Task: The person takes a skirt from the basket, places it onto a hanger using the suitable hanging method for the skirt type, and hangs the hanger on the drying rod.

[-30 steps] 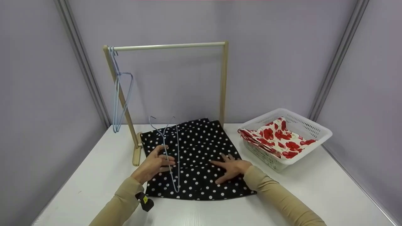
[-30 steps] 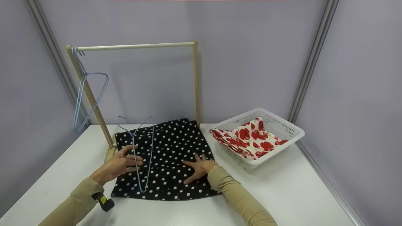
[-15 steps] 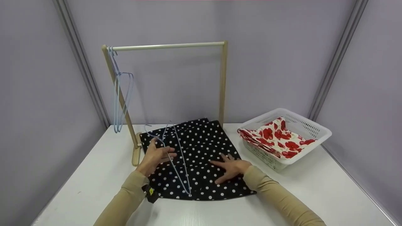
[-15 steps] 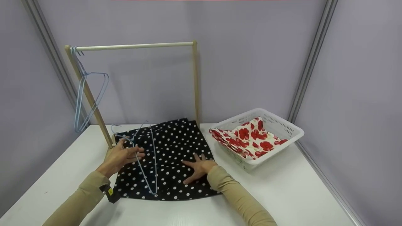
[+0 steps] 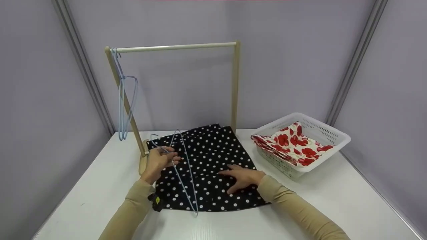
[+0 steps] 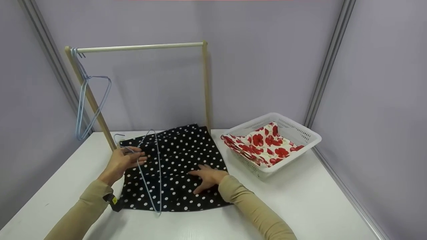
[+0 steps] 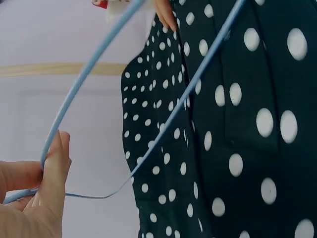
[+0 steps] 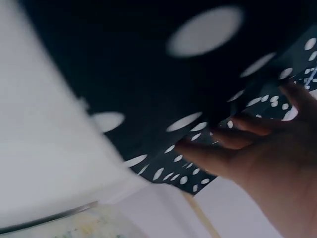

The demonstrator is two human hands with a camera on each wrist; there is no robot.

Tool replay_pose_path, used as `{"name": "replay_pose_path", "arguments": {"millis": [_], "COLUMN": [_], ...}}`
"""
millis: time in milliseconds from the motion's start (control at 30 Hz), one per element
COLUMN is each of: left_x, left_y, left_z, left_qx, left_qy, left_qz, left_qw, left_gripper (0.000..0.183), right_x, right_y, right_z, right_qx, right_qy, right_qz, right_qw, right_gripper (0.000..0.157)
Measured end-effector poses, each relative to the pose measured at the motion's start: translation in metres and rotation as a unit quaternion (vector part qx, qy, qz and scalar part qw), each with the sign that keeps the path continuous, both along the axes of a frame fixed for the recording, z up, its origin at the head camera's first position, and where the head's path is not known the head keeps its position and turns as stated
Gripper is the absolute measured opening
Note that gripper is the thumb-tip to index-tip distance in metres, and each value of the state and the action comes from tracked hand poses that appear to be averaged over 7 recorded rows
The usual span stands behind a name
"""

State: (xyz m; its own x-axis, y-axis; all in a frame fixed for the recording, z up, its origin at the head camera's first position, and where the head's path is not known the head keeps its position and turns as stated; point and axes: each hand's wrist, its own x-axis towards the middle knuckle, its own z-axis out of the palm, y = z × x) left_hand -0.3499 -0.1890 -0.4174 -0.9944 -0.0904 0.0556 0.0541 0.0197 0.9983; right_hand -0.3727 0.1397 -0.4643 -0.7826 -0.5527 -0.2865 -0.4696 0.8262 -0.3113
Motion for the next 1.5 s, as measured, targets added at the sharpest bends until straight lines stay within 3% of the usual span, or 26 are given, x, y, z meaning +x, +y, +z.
{"name": "replay_pose_path", "arguments": {"millis": [100, 233, 333, 500, 600, 867, 1033, 1133, 1367, 1500], "left_x": [0.000, -0.001, -0.002, -0.002, 0.003, 0.019, 0.025, 0.026, 0.028, 0.027], "left_y": [-0.006, -0.015, -0.024, -0.038, -0.048, -0.077, -0.086, -0.088, -0.090, -0.089], "left_z": [0.003, 0.008, 0.013, 0.020, 0.022, 0.026, 0.028, 0.030, 0.030, 0.030], "left_qx": [-0.080, -0.203, -0.239, -0.237, -0.228, -0.205, -0.216, -0.216, -0.207, -0.202], "left_qy": [0.021, 0.051, 0.058, 0.042, 0.030, -0.002, 0.012, 0.025, 0.018, 0.014], "left_qz": [0.020, 0.037, 0.040, 0.040, 0.030, 0.002, 0.002, 0.014, 0.027, 0.027], "left_qw": [0.9964, 0.9771, 0.9685, 0.9699, 0.9727, 0.9787, 0.9764, 0.9760, 0.9778, 0.9788], "left_gripper": [0.020, 0.024, 0.028, 0.036, 0.036, 0.031, 0.033, 0.033, 0.032, 0.031], "right_x": [0.003, 0.010, 0.018, 0.031, 0.037, 0.055, 0.067, 0.073, 0.084, 0.084], "right_y": [-0.007, -0.018, -0.029, -0.049, -0.064, -0.109, -0.128, -0.138, -0.156, -0.161], "right_z": [0.004, 0.009, 0.010, 0.007, 0.004, -0.003, -0.004, -0.004, -0.007, -0.011], "right_qx": [-0.012, 0.003, 0.014, 0.011, 0.002, 0.022, 0.050, 0.065, 0.080, 0.088], "right_qy": [0.014, 0.037, 0.058, 0.101, 0.122, 0.182, 0.198, 0.213, 0.277, 0.311], "right_qz": [0.055, 0.119, 0.144, 0.165, 0.184, 0.230, 0.261, 0.260, 0.225, 0.220], "right_qw": [0.998, 0.992, 0.988, 0.981, 0.975, 0.956, 0.944, 0.940, 0.931, 0.920], "right_gripper": [0.069, 0.071, 0.075, 0.051, 0.047, 0.064, 0.072, 0.066, 0.034, 0.028]}}
